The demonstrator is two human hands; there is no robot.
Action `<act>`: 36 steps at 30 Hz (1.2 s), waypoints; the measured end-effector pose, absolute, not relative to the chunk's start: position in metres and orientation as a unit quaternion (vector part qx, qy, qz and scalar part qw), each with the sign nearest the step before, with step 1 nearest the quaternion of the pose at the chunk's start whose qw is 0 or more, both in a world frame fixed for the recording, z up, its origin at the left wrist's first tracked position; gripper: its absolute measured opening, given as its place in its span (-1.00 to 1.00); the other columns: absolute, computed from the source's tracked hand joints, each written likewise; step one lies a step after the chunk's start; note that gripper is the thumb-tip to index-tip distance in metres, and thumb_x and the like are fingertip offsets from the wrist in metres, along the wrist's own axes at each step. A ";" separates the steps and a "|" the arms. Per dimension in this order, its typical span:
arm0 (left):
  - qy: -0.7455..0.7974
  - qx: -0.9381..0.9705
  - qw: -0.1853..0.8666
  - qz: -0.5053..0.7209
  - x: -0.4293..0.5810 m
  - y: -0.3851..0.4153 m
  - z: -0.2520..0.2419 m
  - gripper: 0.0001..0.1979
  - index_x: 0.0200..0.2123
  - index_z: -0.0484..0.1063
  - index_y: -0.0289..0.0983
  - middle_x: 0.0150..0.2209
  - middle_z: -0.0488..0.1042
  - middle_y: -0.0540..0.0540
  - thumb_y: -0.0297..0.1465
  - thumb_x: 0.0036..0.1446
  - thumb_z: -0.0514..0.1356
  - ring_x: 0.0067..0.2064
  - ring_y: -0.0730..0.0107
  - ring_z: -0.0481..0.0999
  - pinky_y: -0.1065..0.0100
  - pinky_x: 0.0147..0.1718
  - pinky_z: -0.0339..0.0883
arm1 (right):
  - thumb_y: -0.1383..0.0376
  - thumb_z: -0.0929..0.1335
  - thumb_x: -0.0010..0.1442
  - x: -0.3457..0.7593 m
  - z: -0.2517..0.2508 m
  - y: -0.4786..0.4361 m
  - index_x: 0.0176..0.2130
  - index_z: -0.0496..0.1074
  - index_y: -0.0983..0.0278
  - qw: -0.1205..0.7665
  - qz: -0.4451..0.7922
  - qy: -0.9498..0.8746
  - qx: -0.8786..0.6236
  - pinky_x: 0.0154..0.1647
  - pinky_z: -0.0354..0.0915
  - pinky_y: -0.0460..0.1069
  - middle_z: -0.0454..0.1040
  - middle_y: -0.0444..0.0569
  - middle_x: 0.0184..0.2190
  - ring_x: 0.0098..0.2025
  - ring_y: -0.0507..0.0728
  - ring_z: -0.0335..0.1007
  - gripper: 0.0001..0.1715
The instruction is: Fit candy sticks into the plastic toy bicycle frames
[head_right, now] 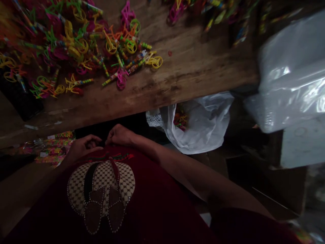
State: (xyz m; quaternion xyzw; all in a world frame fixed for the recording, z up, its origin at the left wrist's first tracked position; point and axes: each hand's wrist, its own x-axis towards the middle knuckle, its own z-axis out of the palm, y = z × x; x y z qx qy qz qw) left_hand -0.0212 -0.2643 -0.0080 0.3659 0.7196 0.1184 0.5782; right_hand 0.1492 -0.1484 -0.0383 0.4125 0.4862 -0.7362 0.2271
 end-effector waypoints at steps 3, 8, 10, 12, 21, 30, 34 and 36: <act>0.726 0.339 0.590 0.102 -0.020 -0.259 -0.006 -0.66 -0.30 0.51 -0.25 -0.53 0.45 0.07 -0.20 -0.13 0.40 -0.49 0.48 0.41 0.46 -0.48 0.27 | 0.36 0.44 0.01 0.151 -0.034 -0.143 -0.51 0.53 0.33 0.217 -0.769 0.458 0.390 -0.54 0.08 -0.12 0.37 -0.21 -0.66 -0.60 -0.07 0.14 -0.91; 0.726 0.292 0.617 0.082 -0.019 -0.249 -0.008 -0.63 -0.37 0.44 -0.24 -0.59 0.39 0.11 -0.20 -0.23 0.42 -0.51 0.47 0.37 0.45 -0.53 0.22 | 0.42 0.38 0.04 0.155 -0.031 -0.139 -0.38 0.61 0.31 0.235 -0.767 0.467 0.372 -0.52 0.13 -0.12 0.48 -0.18 -0.57 -0.56 -0.05 0.22 -0.84; 0.725 0.274 0.627 0.084 -0.018 -0.245 -0.009 -0.60 -0.39 0.42 -0.24 -0.60 0.37 0.12 -0.19 -0.28 0.43 -0.52 0.48 0.36 0.45 -0.52 0.21 | 0.44 0.35 0.04 0.155 -0.031 -0.139 -0.40 0.59 0.31 0.239 -0.770 0.458 0.375 -0.56 0.08 -0.12 0.44 -0.20 -0.61 -0.59 -0.06 0.17 -0.82; 0.721 0.262 0.636 0.085 -0.018 -0.243 -0.008 -0.58 -0.39 0.41 -0.24 -0.59 0.38 0.12 -0.18 -0.30 0.44 -0.52 0.48 0.35 0.44 -0.50 0.21 | 0.47 0.34 0.03 0.153 -0.032 -0.139 -0.48 0.55 0.32 0.234 -0.779 0.431 0.391 -0.59 0.03 -0.12 0.37 -0.22 -0.66 -0.62 -0.07 0.12 -0.83; 0.720 0.224 0.651 0.088 -0.017 -0.237 0.002 -0.61 -0.35 0.46 -0.27 -0.55 0.38 0.09 -0.18 -0.22 0.40 -0.48 0.48 0.35 0.43 -0.48 0.20 | 0.43 0.35 -0.02 0.151 -0.034 -0.138 -0.50 0.50 0.31 0.218 -0.834 0.289 0.416 -0.59 -0.04 -0.11 0.33 -0.23 -0.69 -0.65 -0.08 0.06 -0.90; 0.706 0.280 0.645 0.083 -0.020 -0.241 0.000 -0.69 -0.40 0.44 -0.27 -0.53 0.44 0.03 -0.16 -0.12 0.32 -0.47 0.46 0.39 0.43 -0.47 0.22 | 0.31 0.39 0.05 0.158 -0.037 -0.145 -0.28 0.44 0.28 0.194 -0.745 0.515 0.377 -0.47 0.14 -0.12 0.44 -0.19 -0.47 -0.45 -0.01 0.28 -0.84; 0.706 0.359 0.608 0.056 -0.018 -0.239 0.005 -0.77 -0.36 0.48 -0.25 -0.57 0.43 0.07 -0.23 -0.06 0.27 -0.50 0.46 0.40 0.44 -0.48 0.24 | 0.31 0.36 0.09 0.160 -0.040 -0.148 -0.34 0.45 0.30 0.168 -0.755 0.515 0.369 -0.39 0.19 -0.11 0.46 -0.14 -0.41 -0.37 0.01 0.33 -0.90; 0.702 0.404 0.585 0.030 -0.017 -0.236 0.007 -0.82 -0.34 0.51 -0.24 -0.57 0.45 0.07 -0.30 -0.04 0.25 -0.51 0.46 0.42 0.45 -0.48 0.25 | 0.33 0.35 0.09 0.160 -0.042 -0.149 -0.35 0.45 0.30 0.158 -0.757 0.516 0.369 -0.37 0.20 -0.11 0.46 -0.14 -0.41 -0.37 0.01 0.33 -0.91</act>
